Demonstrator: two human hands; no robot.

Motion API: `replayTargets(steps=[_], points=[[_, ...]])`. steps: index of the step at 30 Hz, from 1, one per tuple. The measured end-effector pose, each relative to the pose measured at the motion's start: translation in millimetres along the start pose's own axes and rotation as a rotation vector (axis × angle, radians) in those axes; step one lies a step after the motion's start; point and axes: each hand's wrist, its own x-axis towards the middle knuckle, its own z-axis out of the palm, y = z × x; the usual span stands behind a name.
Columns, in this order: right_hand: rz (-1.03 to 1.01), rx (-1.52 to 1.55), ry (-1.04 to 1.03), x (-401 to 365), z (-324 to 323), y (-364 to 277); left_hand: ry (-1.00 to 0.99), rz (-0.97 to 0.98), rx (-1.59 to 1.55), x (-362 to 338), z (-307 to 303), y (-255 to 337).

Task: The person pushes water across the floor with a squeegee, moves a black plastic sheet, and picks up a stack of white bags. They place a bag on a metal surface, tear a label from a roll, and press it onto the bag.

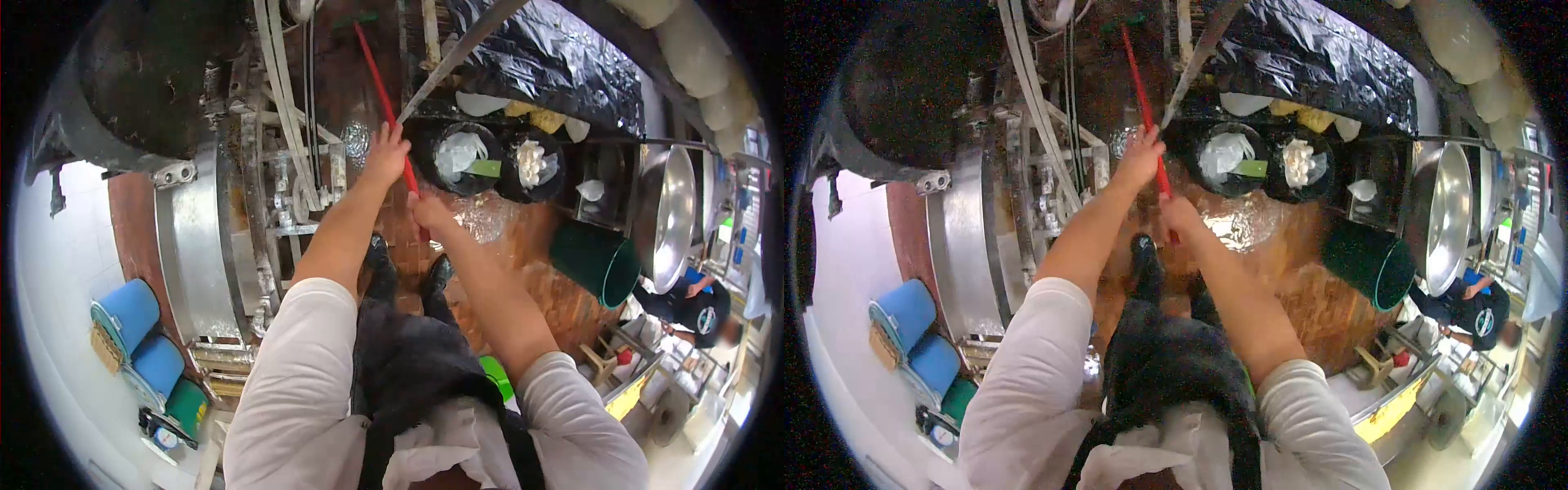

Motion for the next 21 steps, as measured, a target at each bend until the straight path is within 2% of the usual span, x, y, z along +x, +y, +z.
replayTargets(steps=[1,3,6,7,8,10,11,12,14,15,17,18,20,21], points=[[0.076,-0.117,-0.047,17,-8,53,-0.077,0.002,-0.004,-15,34,6],[0.147,-0.183,-0.019,-47,-18,128,-0.032,0.296,0.184,-72,36,50],[0.212,-0.154,0.022,-170,-44,209,-0.208,0.357,-0.143,-160,64,134],[0.197,-0.169,0.031,-200,-57,218,-0.346,0.350,-0.219,-173,49,159],[0.189,-0.185,0.033,-231,-62,209,-0.326,0.359,-0.317,-181,29,173],[0.205,-0.112,0.000,-262,-63,141,-0.294,0.322,-0.338,-167,-3,178],[0.212,-0.080,-0.017,-259,-64,113,-0.204,0.314,-0.405,-159,-4,167],[0.096,-0.129,0.011,-242,-56,97,-0.103,0.307,-0.468,-143,-4,145],[-0.056,-0.185,0.053,-193,-32,69,-0.149,0.269,-0.327,-102,-12,94],[-0.092,-0.196,0.061,-159,-21,60,-0.090,0.224,-0.257,-87,-13,65],[0.030,-0.227,-0.060,-90,-3,42,0.038,0.156,-0.005,-59,-4,9],[0.010,-0.230,-0.069,-68,5,45,0.104,0.140,0.171,-53,7,-9],[-0.019,-0.226,-0.071,-48,14,57,-0.052,0.122,0.269,-63,19,-6],[0.032,-0.346,-0.031,-85,3,50,-0.125,0.121,0.318,-63,22,-2]])
